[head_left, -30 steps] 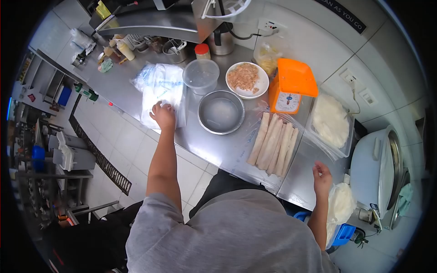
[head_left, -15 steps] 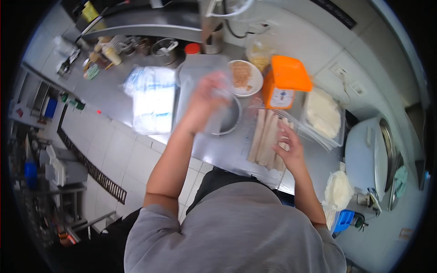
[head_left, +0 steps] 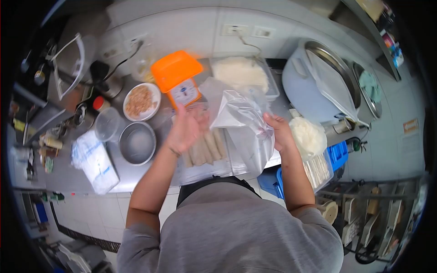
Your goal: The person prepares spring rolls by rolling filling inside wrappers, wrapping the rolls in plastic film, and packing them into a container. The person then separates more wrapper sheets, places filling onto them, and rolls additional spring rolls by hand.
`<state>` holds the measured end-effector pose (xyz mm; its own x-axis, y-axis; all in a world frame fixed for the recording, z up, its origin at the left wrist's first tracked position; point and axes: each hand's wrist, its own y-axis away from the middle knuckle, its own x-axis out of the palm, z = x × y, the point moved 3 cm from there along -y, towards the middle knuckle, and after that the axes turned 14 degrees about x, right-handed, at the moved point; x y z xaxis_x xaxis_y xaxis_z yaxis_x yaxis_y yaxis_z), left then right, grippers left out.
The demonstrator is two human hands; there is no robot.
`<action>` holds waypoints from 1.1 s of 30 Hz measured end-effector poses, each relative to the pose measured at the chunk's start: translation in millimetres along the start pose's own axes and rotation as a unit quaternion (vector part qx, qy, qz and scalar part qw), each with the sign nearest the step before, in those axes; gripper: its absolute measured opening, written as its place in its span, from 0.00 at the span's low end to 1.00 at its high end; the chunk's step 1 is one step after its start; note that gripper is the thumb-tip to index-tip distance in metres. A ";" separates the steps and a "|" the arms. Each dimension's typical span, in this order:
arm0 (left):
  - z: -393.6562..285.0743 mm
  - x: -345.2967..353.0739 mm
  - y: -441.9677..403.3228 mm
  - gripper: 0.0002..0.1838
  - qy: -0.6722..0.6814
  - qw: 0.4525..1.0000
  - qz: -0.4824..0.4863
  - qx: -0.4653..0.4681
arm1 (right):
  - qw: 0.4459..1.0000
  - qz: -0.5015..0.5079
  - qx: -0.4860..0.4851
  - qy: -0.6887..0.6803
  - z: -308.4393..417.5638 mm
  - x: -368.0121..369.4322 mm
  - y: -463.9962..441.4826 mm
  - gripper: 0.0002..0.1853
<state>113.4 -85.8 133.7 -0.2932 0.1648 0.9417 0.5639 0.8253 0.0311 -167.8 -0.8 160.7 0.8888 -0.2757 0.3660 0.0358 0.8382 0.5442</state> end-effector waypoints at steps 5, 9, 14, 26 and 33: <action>75.2 11.9 -26.8 0.18 -0.416 0.909 -0.005 0.030 | 0.990 -0.117 -0.006 0.082 12.9 -55.6 2.4 0.11; 103.2 -13.1 -58.9 0.16 -0.503 0.863 -0.058 0.003 | 0.980 -0.133 -0.040 0.143 8.6 -131.8 -49.9 0.10; 113.4 -19.4 -103.2 0.19 -0.527 0.820 -0.215 0.059 | 0.956 -0.208 -0.116 0.174 21.0 -139.6 -76.5 0.09; 34.8 10.2 -242.6 0.43 -0.548 0.772 -0.122 0.299 | 0.979 -0.153 -0.030 0.129 2.2 -236.5 -65.8 0.10; 45.4 21.1 -243.4 0.44 -0.787 0.438 -0.123 0.416 | 0.984 0.163 0.006 -0.069 46.3 -172.5 25.9 0.14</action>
<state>-65.1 -258.7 130.8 -0.8042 -0.3574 -0.4749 0.0812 0.7254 -0.6835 -341.4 46.6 146.6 0.7812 -0.0544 0.6219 -0.2483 0.8869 0.3895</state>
